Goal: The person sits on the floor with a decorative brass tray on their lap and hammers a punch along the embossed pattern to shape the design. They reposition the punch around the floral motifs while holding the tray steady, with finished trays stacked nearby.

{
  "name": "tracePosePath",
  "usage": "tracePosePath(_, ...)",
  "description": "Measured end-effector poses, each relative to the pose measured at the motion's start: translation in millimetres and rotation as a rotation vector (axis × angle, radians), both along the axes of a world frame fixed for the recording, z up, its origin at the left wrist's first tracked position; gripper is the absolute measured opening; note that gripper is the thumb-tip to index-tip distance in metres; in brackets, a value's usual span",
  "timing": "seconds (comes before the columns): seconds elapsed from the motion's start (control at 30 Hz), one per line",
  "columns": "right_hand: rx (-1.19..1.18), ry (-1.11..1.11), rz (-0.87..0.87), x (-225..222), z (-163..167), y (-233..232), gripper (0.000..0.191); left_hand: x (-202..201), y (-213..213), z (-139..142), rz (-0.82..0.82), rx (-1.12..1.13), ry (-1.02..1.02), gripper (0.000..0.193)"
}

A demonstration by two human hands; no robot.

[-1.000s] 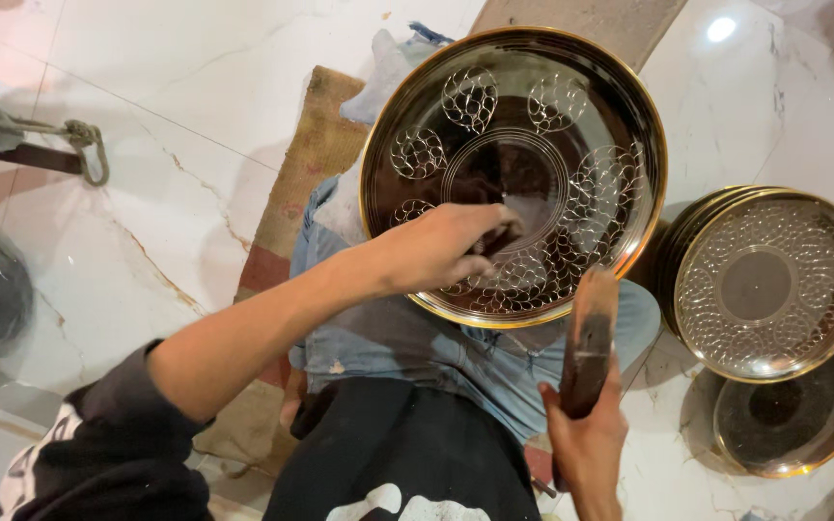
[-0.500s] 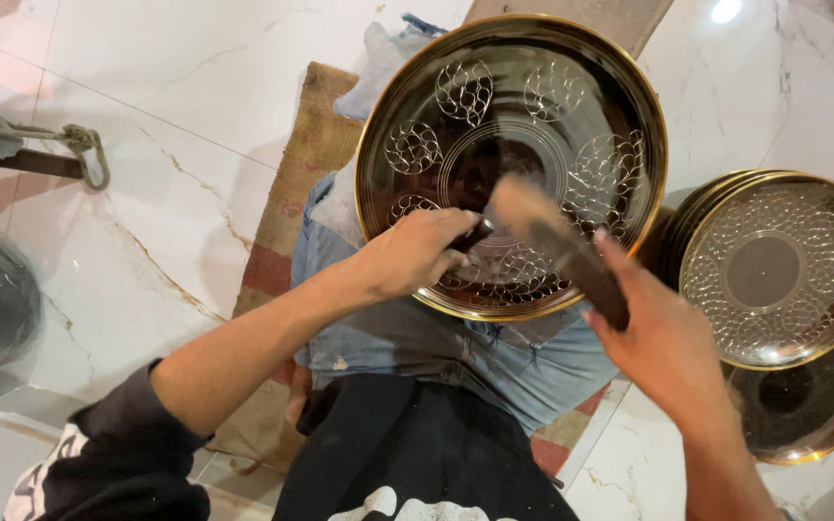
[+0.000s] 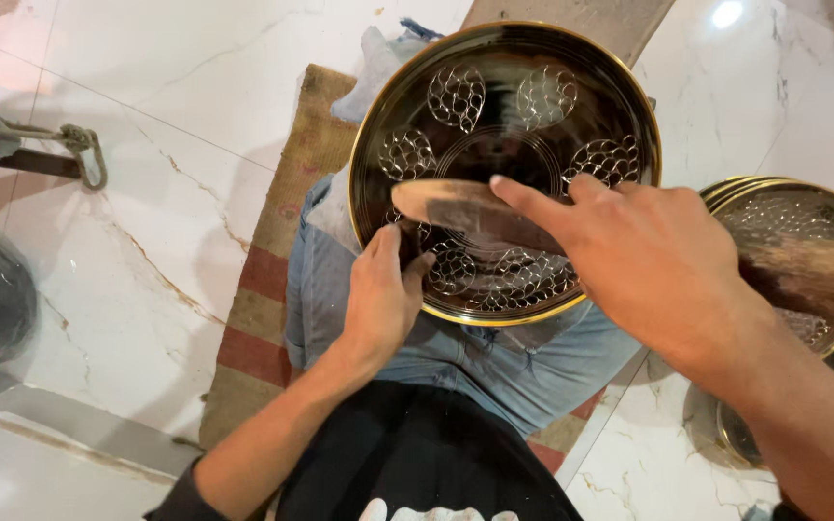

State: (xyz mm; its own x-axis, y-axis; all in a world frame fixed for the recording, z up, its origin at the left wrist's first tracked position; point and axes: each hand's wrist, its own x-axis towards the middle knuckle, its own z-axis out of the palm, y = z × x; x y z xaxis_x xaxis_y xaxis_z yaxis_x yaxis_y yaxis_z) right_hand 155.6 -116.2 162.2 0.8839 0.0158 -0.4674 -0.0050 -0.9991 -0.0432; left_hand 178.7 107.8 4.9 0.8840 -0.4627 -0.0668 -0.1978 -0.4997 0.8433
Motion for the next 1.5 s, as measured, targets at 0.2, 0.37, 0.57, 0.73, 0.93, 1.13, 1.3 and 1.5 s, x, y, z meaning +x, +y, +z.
tracePosePath(0.2, -0.049, -0.052, 0.096, -4, -4, 5, 0.091, -8, -2, 0, 0.029, -0.037, -0.067, 0.027)
tracePosePath(0.37, -0.251, 0.019, 0.008, -10, -23, -3, 0.085, -5, -7, -5, 0.03, -0.114, -0.031, 0.032)
tracePosePath(0.57, 0.519, -0.494, -0.318, -5, -35, -14, 0.083, -4, -6, -7, 0.008, -0.09, -0.006, 0.03)
tracePosePath(0.73, 0.119, -0.014, -0.107, -4, -38, -14, 0.09, -6, -6, -13, 0.016, -0.115, -0.039, 0.031)
tracePosePath(0.93, 0.041, 0.2, -0.27, -8, -33, -8, 0.091, 4, -4, -25, -0.104, -0.113, -0.047, 0.027)
tracePosePath(1.13, 0.217, -0.151, -0.348, -47, -53, -12, 0.083, 14, -4, -29, -0.341, -0.203, 0.096, 0.031)
tracePosePath(1.3, 0.209, -0.105, -0.643, -117, -92, -2, 0.086, 42, -19, -39, -0.702, -0.177, -0.033, 0.037)
tracePosePath(1.5, 0.384, -0.15, -1.092, -188, -138, 46, 0.087, 53, -41, -50, -1.026, -0.047, 0.135, 0.037)
